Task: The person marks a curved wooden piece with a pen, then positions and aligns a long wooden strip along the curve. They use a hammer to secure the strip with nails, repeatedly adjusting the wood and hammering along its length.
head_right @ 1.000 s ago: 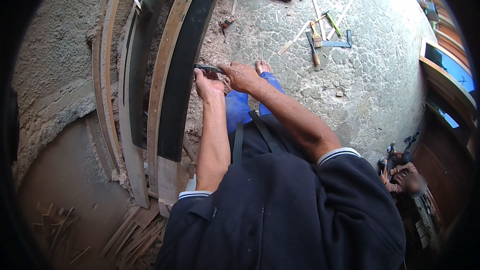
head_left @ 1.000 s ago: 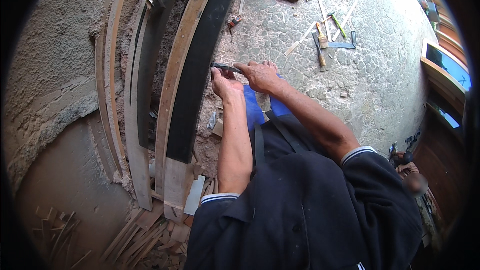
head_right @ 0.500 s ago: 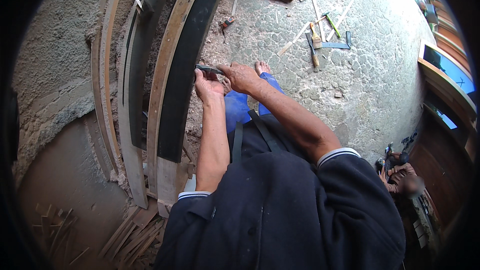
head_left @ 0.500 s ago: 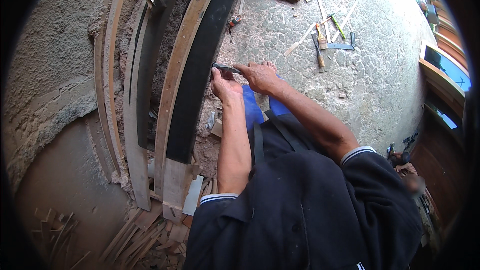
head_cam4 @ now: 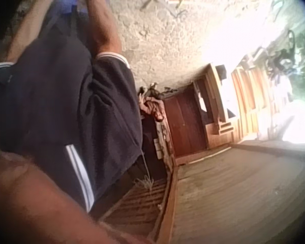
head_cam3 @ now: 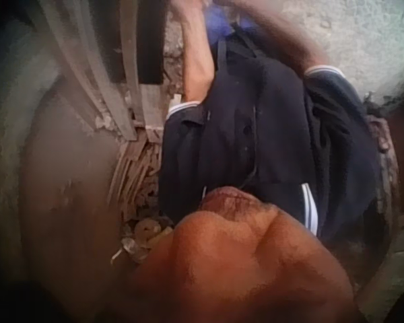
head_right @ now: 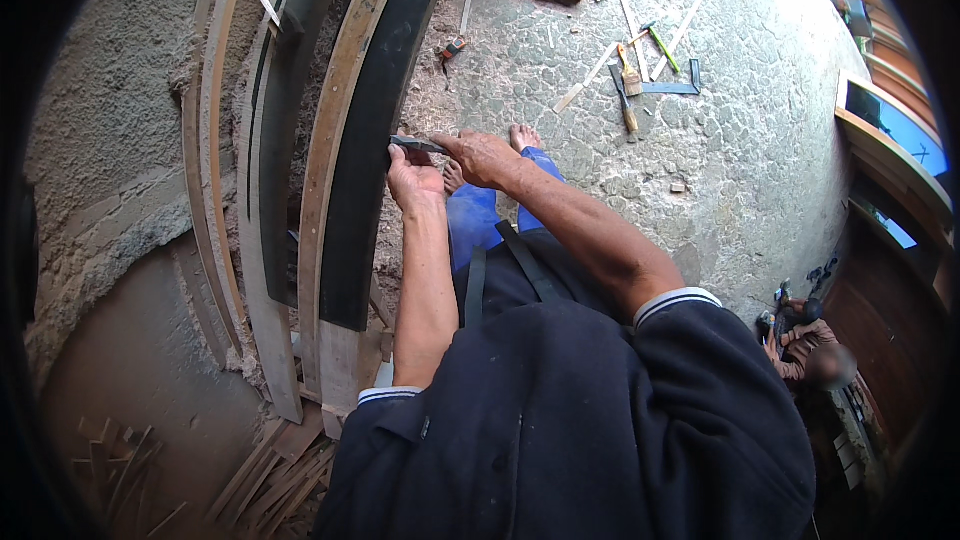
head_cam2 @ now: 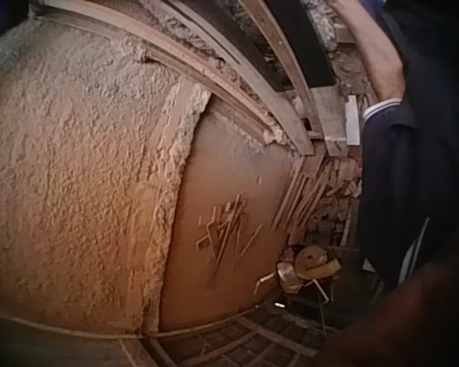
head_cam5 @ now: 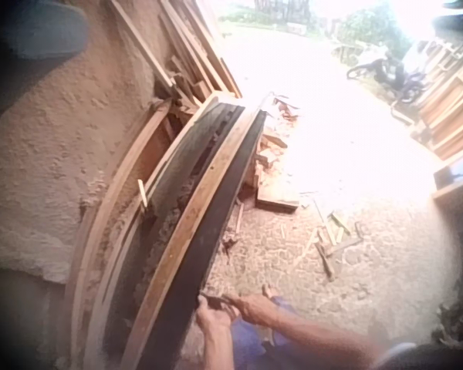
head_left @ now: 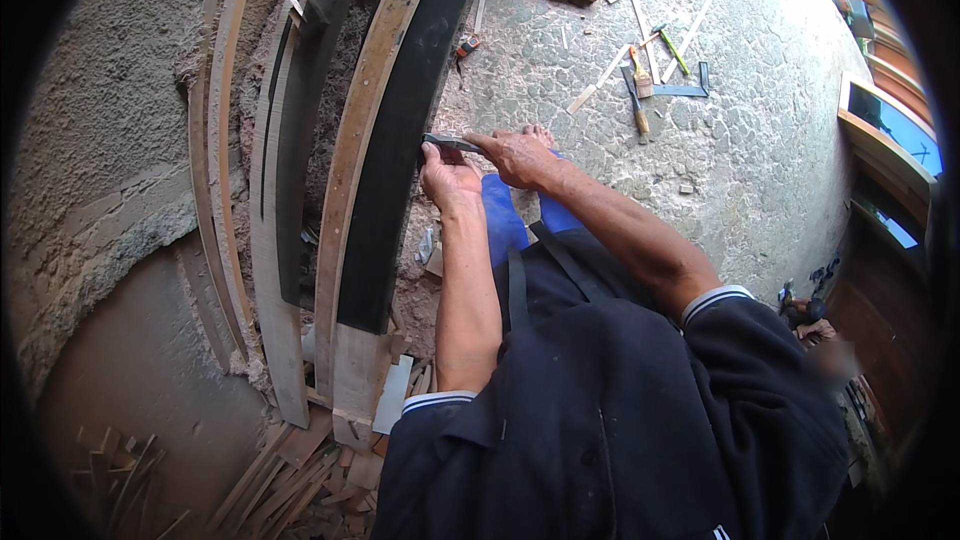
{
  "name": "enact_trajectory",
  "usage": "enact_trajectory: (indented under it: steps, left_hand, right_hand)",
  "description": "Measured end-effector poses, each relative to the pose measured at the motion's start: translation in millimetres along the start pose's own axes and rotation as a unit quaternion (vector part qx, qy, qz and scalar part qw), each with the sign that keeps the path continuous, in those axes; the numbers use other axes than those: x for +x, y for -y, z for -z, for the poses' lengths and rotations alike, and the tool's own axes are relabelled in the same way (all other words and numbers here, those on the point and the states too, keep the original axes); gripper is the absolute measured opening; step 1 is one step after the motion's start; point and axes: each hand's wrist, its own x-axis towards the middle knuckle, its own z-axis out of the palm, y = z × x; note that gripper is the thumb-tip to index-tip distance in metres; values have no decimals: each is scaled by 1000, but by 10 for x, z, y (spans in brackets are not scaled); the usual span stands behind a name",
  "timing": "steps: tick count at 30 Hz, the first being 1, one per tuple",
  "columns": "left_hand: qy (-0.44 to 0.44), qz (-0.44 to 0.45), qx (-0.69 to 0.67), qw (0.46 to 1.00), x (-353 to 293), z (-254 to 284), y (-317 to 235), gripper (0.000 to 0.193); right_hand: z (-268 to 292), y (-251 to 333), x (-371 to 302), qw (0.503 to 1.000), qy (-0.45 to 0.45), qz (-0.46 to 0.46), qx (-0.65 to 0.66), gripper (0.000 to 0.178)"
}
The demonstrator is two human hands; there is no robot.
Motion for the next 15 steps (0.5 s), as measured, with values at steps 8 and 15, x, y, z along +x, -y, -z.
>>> enact_trajectory:
  steps: [8,15]
  left_hand:
    - [-11,10,12,1000,-151,-105,-57,25]
    - [-24,32,37,999,-353,-248,-132,21]
  right_hand:
    - [-76,-73,14,999,-24,23,6,51]
    - [-239,-175,74,999,-28,32,23,58]
